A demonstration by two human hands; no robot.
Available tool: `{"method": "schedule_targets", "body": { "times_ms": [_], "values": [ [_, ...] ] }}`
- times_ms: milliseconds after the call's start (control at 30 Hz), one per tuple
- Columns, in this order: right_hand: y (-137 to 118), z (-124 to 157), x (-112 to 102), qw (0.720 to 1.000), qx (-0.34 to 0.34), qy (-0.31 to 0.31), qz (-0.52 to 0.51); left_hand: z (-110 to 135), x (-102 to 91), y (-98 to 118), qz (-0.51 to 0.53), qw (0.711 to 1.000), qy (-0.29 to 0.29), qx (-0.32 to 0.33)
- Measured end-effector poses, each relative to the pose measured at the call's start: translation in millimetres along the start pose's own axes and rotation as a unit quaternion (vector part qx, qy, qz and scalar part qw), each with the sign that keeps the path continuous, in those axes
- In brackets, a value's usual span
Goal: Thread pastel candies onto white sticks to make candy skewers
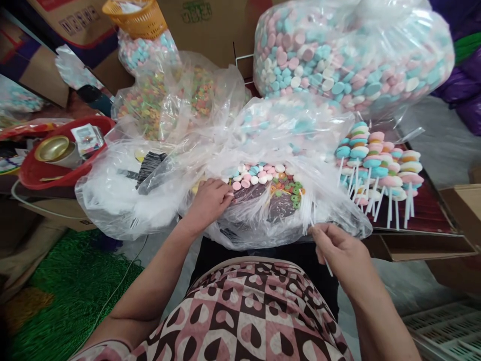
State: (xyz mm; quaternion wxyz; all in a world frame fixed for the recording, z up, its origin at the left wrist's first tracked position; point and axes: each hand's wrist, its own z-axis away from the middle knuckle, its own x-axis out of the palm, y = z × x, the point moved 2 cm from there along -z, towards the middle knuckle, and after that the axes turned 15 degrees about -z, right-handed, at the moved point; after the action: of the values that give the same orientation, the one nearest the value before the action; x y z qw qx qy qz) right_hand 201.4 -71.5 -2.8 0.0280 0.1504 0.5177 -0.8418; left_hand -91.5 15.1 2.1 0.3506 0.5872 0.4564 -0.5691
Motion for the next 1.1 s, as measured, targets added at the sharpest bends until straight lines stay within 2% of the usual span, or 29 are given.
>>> {"method": "schedule_targets", "body": {
  "times_ms": [133,267,367,533,633,733,800,900,1000,1100],
  "values": [
    [8,11,18,0.990,0.006,-0.069,-0.125,-7,-3.7,12,0.081,0.995,0.043,-0.041],
    [-9,9,42,0.973,-0.001,-0.112,-0.201,-21,1.5,33,0.162,0.987,0.012,-0.013],
    [-17,5,49,0.965,0.001,-0.113,-0.238,-23,8.9,39,0.144,0.989,0.014,0.014],
    [-7,7,50,0.959,0.045,-0.114,-0.256,-15,12.6,32,0.140,0.989,0.040,0.013],
    [-3,9,53,0.957,0.063,-0.119,-0.257,-17,12.5,37,0.098,0.994,0.028,0.048],
    [-3,9,56,0.960,0.047,-0.121,-0.247,-24,13.2,46,0.047,0.997,0.011,0.061],
    [-2,8,56,0.963,0.039,-0.113,-0.241,-26,12.9,49,0.052,0.997,0.010,0.056],
    [2,8,54,0.964,0.044,-0.104,-0.241,-22,11.4,46,0.141,0.989,0.029,0.040],
    [4,7,55,0.961,0.052,-0.104,-0.252,-18,10.8,38,0.211,0.975,0.063,-0.010],
    [3,7,57,0.957,0.050,-0.105,-0.266,-19,11.5,33,0.172,0.980,0.077,-0.056]
  ]
}}
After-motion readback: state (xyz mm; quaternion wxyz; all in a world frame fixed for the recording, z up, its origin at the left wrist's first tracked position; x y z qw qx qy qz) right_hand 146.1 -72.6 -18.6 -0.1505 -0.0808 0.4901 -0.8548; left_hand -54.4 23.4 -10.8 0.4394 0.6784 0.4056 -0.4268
